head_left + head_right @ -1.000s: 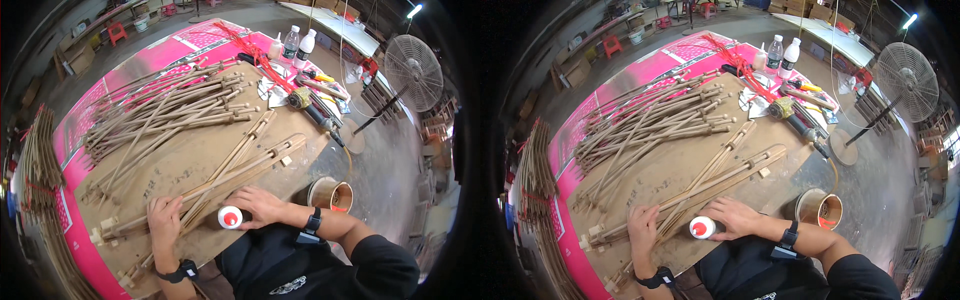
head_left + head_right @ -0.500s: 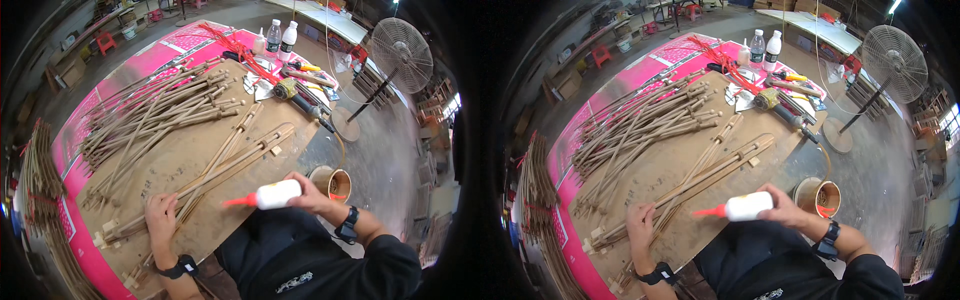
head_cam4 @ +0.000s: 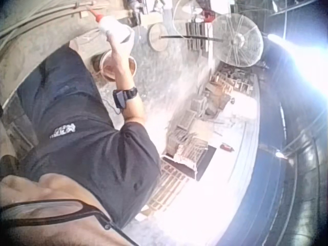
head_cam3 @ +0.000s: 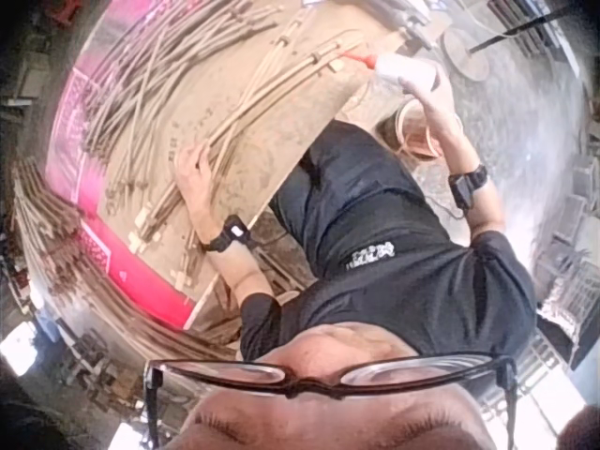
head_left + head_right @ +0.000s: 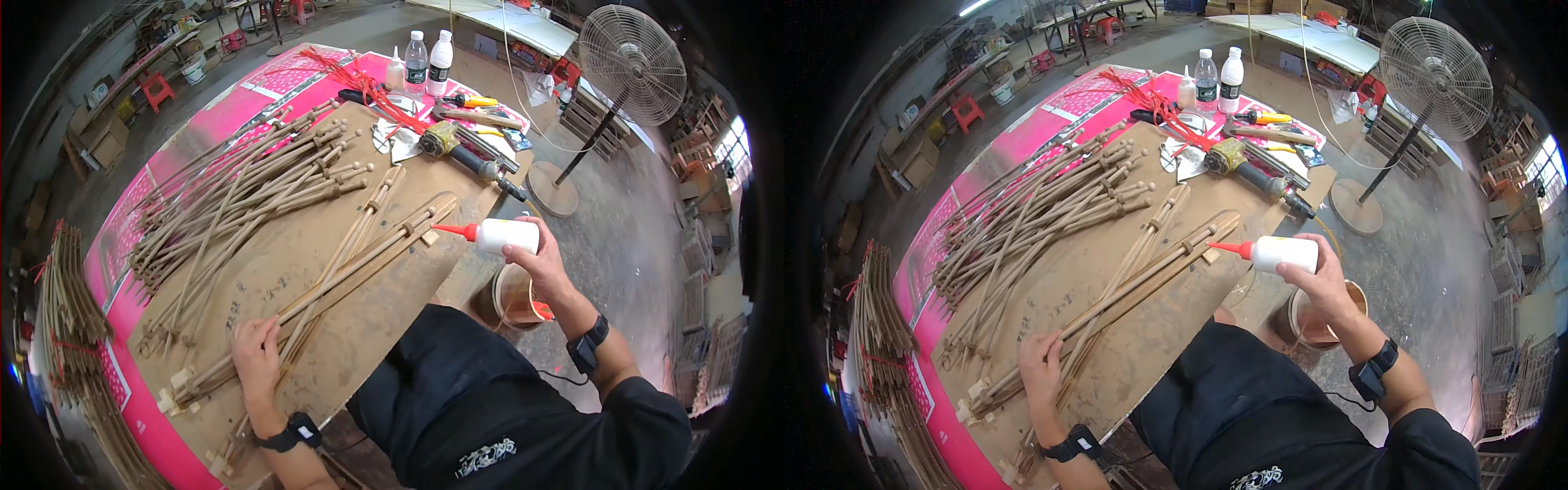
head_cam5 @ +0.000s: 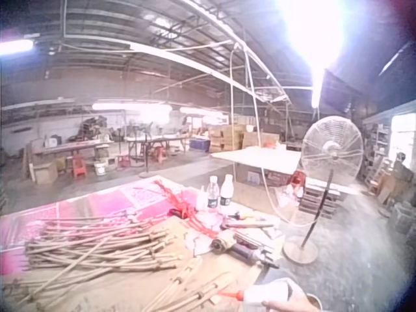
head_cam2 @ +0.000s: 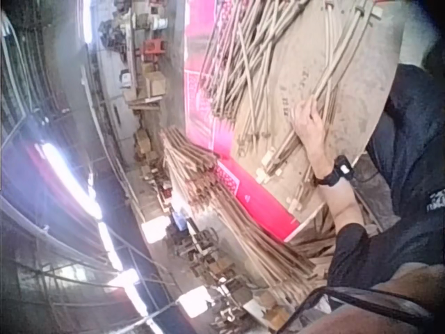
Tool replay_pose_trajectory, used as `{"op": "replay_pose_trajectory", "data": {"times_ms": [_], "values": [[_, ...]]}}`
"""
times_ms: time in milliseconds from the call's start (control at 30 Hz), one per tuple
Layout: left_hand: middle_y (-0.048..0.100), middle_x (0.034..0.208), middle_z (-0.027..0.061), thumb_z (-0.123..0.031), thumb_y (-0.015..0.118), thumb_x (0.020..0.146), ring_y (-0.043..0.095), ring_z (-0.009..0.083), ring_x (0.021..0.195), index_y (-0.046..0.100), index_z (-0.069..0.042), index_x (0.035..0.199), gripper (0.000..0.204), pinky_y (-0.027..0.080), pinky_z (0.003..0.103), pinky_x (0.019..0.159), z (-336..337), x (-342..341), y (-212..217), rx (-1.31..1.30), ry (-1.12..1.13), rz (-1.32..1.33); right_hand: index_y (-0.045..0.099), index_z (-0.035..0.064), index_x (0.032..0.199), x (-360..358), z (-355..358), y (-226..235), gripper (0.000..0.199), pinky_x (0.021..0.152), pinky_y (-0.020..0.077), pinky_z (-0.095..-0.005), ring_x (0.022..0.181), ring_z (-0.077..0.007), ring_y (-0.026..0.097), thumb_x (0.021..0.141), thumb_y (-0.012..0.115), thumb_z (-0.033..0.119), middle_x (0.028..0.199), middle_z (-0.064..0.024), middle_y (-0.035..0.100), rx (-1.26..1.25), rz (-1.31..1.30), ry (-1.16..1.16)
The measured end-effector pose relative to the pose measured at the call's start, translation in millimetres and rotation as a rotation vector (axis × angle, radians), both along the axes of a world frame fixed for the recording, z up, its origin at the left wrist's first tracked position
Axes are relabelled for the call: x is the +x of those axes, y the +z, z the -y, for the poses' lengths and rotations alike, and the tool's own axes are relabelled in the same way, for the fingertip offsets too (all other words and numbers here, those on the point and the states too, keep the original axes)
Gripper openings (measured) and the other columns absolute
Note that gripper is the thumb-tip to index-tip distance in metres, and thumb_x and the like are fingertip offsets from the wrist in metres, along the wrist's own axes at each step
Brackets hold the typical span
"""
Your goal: Applying glue and using a nail gun to assemble wooden furniture components on a workshop table.
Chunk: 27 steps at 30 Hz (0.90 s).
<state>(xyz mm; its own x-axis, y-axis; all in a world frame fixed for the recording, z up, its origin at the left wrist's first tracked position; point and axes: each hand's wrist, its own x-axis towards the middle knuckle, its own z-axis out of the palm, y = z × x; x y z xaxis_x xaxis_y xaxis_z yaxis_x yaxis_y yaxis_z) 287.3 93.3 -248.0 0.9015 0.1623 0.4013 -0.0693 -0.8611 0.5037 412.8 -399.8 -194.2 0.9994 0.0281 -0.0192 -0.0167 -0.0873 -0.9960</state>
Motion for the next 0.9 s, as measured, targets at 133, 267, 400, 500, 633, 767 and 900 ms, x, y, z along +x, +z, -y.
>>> {"op": "replay_pose_trajectory", "data": {"times_ms": [133, 267, 400, 500, 633, 767, 900], "values": [[0.069, 0.098, 0.0136, -0.008, 0.074, 0.093, 0.064, 0.0347, 0.098, 0.079, -0.004, 0.107, 0.016, 0.05, 0.043, 0.09, -1.3, -0.3, -0.1, 0.009, -0.006, 0.003, 0.056, 0.0055, 0.135, 3.9, -4.9, 9.9, 0.058, 0.091, 0.0575, -0.0325, 0.108, -0.0156, 0.068, 0.087, 0.088, 0.012, 0.119, -0.0065, 0.067, -0.107, 0.127, 0.015], [0.069, 0.098, 0.0136, -0.009, 0.075, 0.092, 0.063, 0.0356, 0.099, 0.079, -0.004, 0.107, 0.016, 0.05, 0.044, 0.09, -2.8, 0.2, -0.3, -0.004, -0.01, 0.002, 0.056, 0.0058, 0.137, 6.1, -14.6, 19.9, 0.067, 0.092, 0.0569, -0.0325, 0.11, -0.0153, 0.067, 0.083, 0.093, 0.016, 0.12, -0.0068, 0.067, -0.207, 0.189, 0.104], [0.069, 0.098, 0.0136, -0.008, 0.075, 0.093, 0.064, 0.0352, 0.099, 0.079, -0.003, 0.107, 0.016, 0.049, 0.043, 0.092, -0.9, -0.3, 1.3, 0.002, 0.0, 0.001, 0.057, 0.0068, 0.136, 12.2, -20.5, 19.3, 0.067, 0.093, 0.0567, -0.0343, 0.108, -0.0193, 0.07, 0.081, 0.094, 0.016, 0.119, -0.0089, 0.068, -0.437, 0.339, 0.11], [0.07, 0.099, 0.0141, -0.008, 0.074, 0.093, 0.064, 0.0357, 0.099, 0.079, -0.003, 0.107, 0.016, 0.049, 0.044, 0.092, 0.7, -0.4, 3.7, -0.003, 0.004, -0.013, 0.058, 0.0069, 0.135, 10.3, -29.3, 28.4, 0.066, 0.092, 0.057, -0.0357, 0.105, -0.0217, 0.071, 0.081, 0.094, 0.016, 0.115, -0.0109, 0.069, -0.495, 0.33, 0.093], [0.068, 0.097, 0.0118, -0.011, 0.076, 0.092, 0.063, 0.0347, 0.098, 0.08, -0.006, 0.108, 0.018, 0.05, 0.045, 0.09, -1.5, 0.1, 0.4, 0.029, 0.003, 0.008, 0.058, 0.0065, 0.136, 14.8, -37.1, 30.8, 0.065, 0.091, 0.0574, -0.0367, 0.103, -0.0222, 0.072, 0.082, 0.093, 0.016, 0.112, -0.0124, 0.071, -0.573, 0.369, 0.096], [0.069, 0.098, 0.0131, -0.01, 0.074, 0.093, 0.064, 0.0356, 0.098, 0.079, -0.005, 0.108, 0.017, 0.05, 0.045, 0.09, -0.7, -1.2, 3.9, 0.03, 0.004, 0.027, 0.058, 0.0071, 0.136, 21.6, -42.6, 27.9, 0.062, 0.09, 0.0579, -0.0387, 0.103, -0.0246, 0.074, 0.084, 0.091, 0.016, 0.111, -0.0145, 0.073, -0.559, 0.342, 0.087], [0.07, 0.098, 0.0139, -0.009, 0.074, 0.093, 0.065, 0.0361, 0.098, 0.079, -0.004, 0.108, 0.016, 0.05, 0.045, 0.09, -1.0, -0.2, 3.6, 0.036, 0.009, 0.028, 0.059, 0.0077, 0.136, 31.5, -46.3, 21.4, 0.059, 0.089, 0.0579, -0.0398, 0.102, -0.0272, 0.074, 0.087, 0.089, 0.019, 0.111, -0.0162, 0.073, -0.527, 0.308, 0.084]]}}
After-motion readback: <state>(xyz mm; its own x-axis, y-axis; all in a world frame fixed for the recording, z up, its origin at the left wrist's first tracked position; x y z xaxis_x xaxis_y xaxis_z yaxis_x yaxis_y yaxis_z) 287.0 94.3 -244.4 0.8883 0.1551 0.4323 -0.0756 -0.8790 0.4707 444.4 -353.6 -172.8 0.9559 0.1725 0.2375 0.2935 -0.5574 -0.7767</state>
